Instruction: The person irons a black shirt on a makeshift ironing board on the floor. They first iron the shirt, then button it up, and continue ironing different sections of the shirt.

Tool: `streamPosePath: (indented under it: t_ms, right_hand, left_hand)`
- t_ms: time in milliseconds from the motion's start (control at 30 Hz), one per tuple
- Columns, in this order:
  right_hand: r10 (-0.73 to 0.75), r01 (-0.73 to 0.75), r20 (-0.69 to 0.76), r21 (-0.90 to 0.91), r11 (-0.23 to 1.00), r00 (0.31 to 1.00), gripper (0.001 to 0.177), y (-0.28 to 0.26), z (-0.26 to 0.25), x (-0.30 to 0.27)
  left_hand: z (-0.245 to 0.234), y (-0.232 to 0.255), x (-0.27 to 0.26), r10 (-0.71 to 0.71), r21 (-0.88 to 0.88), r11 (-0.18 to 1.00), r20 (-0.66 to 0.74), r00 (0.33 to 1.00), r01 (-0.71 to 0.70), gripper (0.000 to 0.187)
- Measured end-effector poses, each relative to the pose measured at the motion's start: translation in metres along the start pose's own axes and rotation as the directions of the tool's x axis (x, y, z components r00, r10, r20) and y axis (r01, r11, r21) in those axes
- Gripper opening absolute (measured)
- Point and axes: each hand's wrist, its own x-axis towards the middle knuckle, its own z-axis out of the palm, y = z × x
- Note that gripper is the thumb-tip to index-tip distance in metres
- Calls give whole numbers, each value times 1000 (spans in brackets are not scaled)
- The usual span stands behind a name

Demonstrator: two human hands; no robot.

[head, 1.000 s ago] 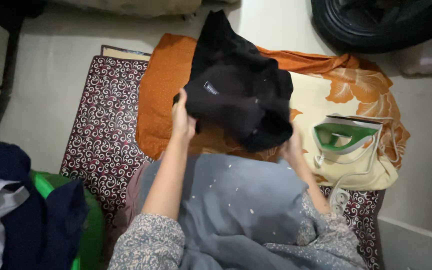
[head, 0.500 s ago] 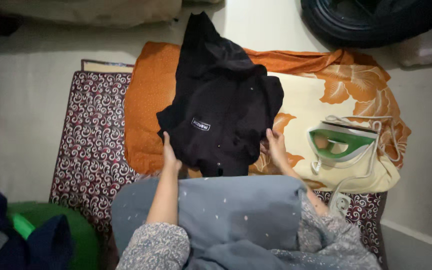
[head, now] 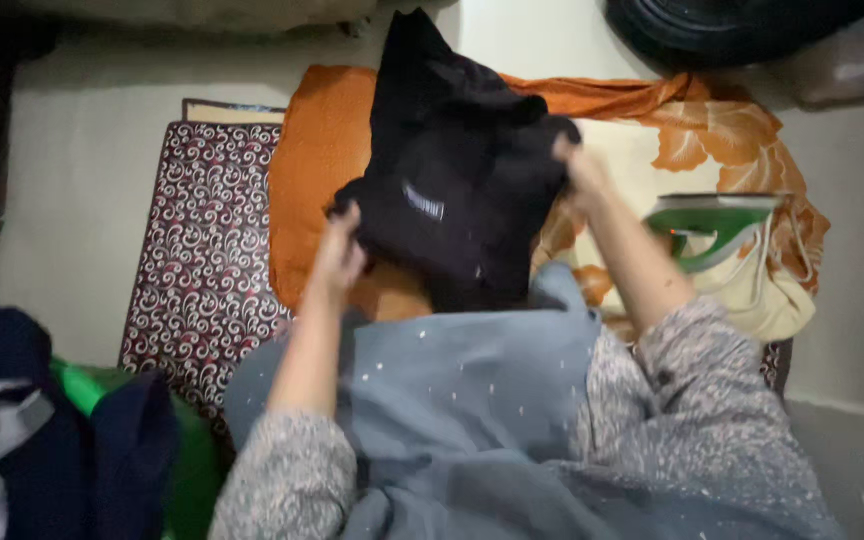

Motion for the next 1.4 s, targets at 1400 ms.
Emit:
streamPosePath:
  t_ms: [1400]
  right_hand:
    - [-700, 294, -1, -907, 302, 714, 32, 55, -63, -216]
  left_hand:
    - [-106, -136, -76, -289, 121, 934, -295, 911, 335, 65]
